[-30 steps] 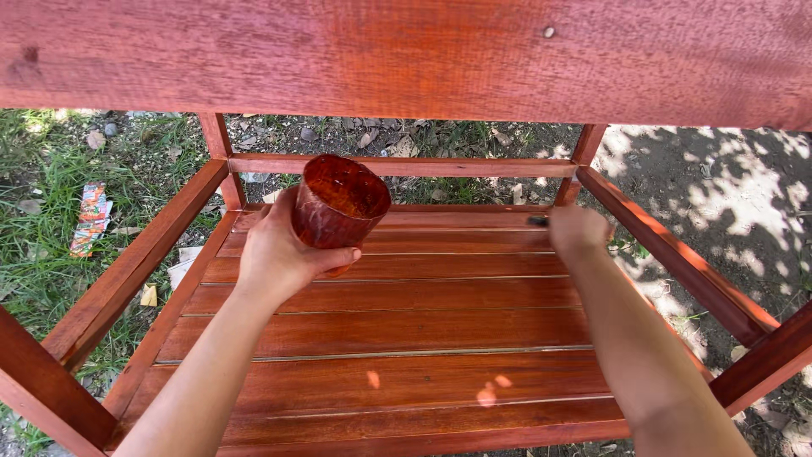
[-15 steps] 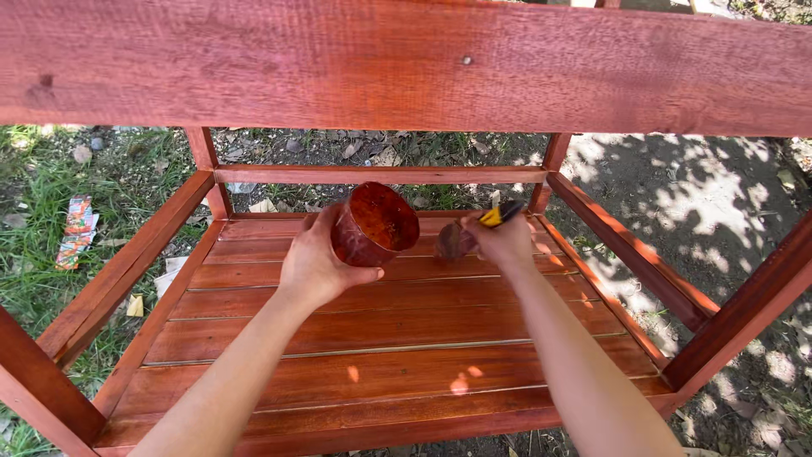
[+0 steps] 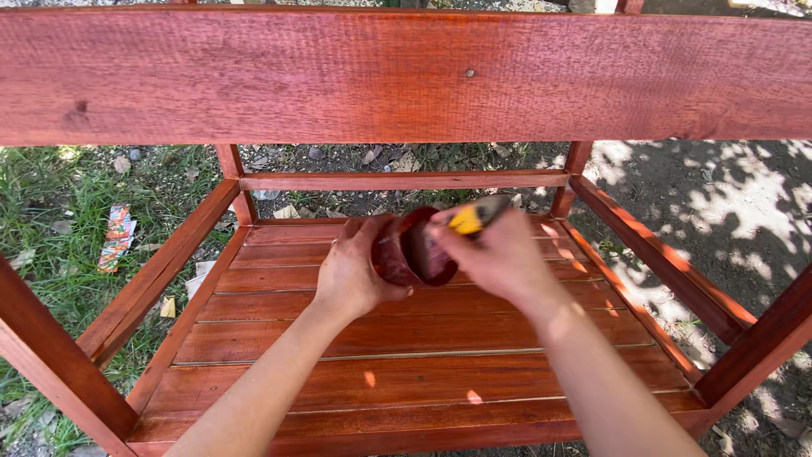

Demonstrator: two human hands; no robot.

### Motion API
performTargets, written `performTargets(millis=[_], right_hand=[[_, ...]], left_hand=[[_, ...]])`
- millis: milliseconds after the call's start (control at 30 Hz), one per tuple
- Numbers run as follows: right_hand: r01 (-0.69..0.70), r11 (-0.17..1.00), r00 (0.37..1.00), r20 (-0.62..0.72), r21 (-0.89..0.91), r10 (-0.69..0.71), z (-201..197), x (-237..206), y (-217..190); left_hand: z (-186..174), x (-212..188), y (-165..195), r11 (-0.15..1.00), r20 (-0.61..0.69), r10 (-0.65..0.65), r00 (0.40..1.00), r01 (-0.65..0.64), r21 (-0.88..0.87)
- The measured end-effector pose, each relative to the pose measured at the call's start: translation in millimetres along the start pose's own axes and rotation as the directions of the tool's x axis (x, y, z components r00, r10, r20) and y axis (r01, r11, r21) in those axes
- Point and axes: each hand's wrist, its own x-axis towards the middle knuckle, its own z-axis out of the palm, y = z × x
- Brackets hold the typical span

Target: The person applies reddish-brown wood stain to a multi-tier wooden shelf unit using a brush, holding a stain container in one hand. They brush the shelves, rails, and edges, moving around the unit to coat different surfaces.

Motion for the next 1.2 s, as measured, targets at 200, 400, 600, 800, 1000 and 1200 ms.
performTargets(millis=[200, 400, 600, 800, 1000, 1200], right_hand=[[0.133, 0.946, 0.989, 0.106, -0.296, -0.106, 52, 29, 2], [-0.241, 0.948, 0.968, 0.121, 0.206, 0.219, 28, 52, 6], [-0.212, 0.437, 0.871, -0.033, 0.874, 0.49, 7, 82, 64], [-0.339, 0.351, 0.743, 0.02, 0.873, 0.669, 90, 105, 120], [-0.575, 0.628, 0.705, -0.073, 0.525, 0.706, 161, 142, 134], [-0.669, 0.726, 0.721, -0.375, -0.158, 0.583, 16, 118, 225]], left_hand=[[-6, -1, -2, 0.994, -0.047, -0.06, 0.997, 0.055, -0.096], [-23, 17, -19, 0.986, -0.124, -0.145, 0.982, 0.153, 0.063], [-31, 31, -55, 0.946, -0.302, -0.187, 0.935, 0.088, -0.311], [-56, 19, -102, 0.953, -0.405, -0.224, 0.886, 0.112, -0.282], [-70, 9, -117, 0.943, -0.422, -0.231, 0.876, 0.096, -0.318], [-61, 14, -103, 0.948, -0.321, -0.251, 0.913, 0.165, -0.271]])
